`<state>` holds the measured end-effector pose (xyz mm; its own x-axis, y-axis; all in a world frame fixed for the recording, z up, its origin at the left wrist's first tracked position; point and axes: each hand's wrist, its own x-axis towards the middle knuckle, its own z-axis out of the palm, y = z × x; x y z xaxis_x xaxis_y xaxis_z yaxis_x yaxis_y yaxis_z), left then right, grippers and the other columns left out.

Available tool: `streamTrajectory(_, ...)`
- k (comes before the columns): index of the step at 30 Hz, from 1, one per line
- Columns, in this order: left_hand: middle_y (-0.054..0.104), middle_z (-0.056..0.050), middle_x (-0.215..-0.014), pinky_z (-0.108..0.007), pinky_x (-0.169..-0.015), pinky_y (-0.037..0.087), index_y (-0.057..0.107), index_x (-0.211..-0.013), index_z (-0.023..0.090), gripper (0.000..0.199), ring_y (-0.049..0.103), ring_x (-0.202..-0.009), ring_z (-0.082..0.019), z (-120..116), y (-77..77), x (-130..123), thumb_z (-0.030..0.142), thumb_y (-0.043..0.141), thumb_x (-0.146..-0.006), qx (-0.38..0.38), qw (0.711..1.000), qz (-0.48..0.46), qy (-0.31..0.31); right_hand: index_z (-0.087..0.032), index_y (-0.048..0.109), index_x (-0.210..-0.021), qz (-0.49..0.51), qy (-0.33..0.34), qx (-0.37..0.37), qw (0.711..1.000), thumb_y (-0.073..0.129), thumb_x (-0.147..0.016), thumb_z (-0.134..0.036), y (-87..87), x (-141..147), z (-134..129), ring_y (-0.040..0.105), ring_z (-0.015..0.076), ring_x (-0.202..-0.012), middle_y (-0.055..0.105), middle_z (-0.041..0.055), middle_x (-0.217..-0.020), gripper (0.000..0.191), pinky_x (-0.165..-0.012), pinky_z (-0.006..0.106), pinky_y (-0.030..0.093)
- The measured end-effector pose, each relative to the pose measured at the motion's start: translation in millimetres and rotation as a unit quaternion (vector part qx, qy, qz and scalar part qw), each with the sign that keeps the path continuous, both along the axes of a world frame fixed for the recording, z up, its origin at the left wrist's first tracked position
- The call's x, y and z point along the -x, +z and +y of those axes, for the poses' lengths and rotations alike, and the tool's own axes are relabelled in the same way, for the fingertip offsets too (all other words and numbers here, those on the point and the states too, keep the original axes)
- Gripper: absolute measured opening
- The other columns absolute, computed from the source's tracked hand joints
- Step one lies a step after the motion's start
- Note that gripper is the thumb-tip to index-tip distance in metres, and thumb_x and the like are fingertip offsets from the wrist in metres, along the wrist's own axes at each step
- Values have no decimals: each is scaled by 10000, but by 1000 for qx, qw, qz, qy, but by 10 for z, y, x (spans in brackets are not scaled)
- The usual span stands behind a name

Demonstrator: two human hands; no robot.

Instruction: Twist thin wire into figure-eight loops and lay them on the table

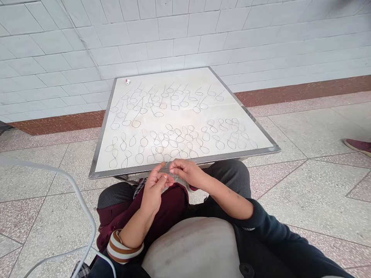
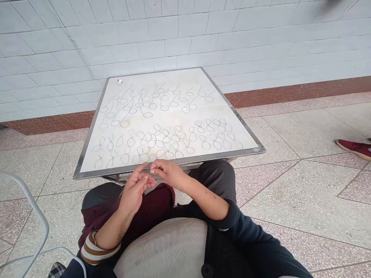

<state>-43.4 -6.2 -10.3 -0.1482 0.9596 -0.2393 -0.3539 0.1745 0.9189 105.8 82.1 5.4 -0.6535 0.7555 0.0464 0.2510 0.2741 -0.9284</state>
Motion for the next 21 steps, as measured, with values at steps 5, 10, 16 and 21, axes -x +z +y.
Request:
streamTrajectory(5, 677, -2, -744, -230, -654, 431, 520, -1298, 212, 504, 634, -758, -136, 15, 5, 3, 315, 662, -826, 25, 1000, -6, -6, -189, 590, -783, -18, -10, -27, 999, 525, -890, -243, -42, 10, -21, 456, 101, -602, 546, -31, -682, 137, -601, 219, 348)
streamTrajectory(10, 724, -33, -816, -220, -576, 370, 485, -1342, 223, 611, 622, -658, -123, 29, 34, -8, 334, 707, -784, 42, 999, 12, -10, -185, 584, -766, -2, -13, -18, 1000, 514, -874, -192, -36, 17, -48, 473, 106, -640, 552, -28, -686, 129, -614, 212, 351)
streamTrajectory(16, 726, -29, -812, -224, -588, 383, 489, -1339, 216, 599, 615, -638, -114, 19, 1, -29, 322, 703, -790, 26, 999, 25, -5, -182, 585, -760, 4, -10, -4, 1000, 512, -869, -211, -22, 24, -47, 464, 110, -646, 549, -26, -681, 134, -617, 220, 345)
streamTrajectory(21, 703, -12, -788, -281, -767, 464, 531, -1287, 204, 514, 647, -775, -140, 0, -18, -43, 300, 686, -807, 18, 999, -36, 4, -186, 580, -758, 22, -34, 9, 999, 518, -863, -256, 43, 22, -40, 466, 111, -640, 554, -19, -697, 141, -618, 224, 365)
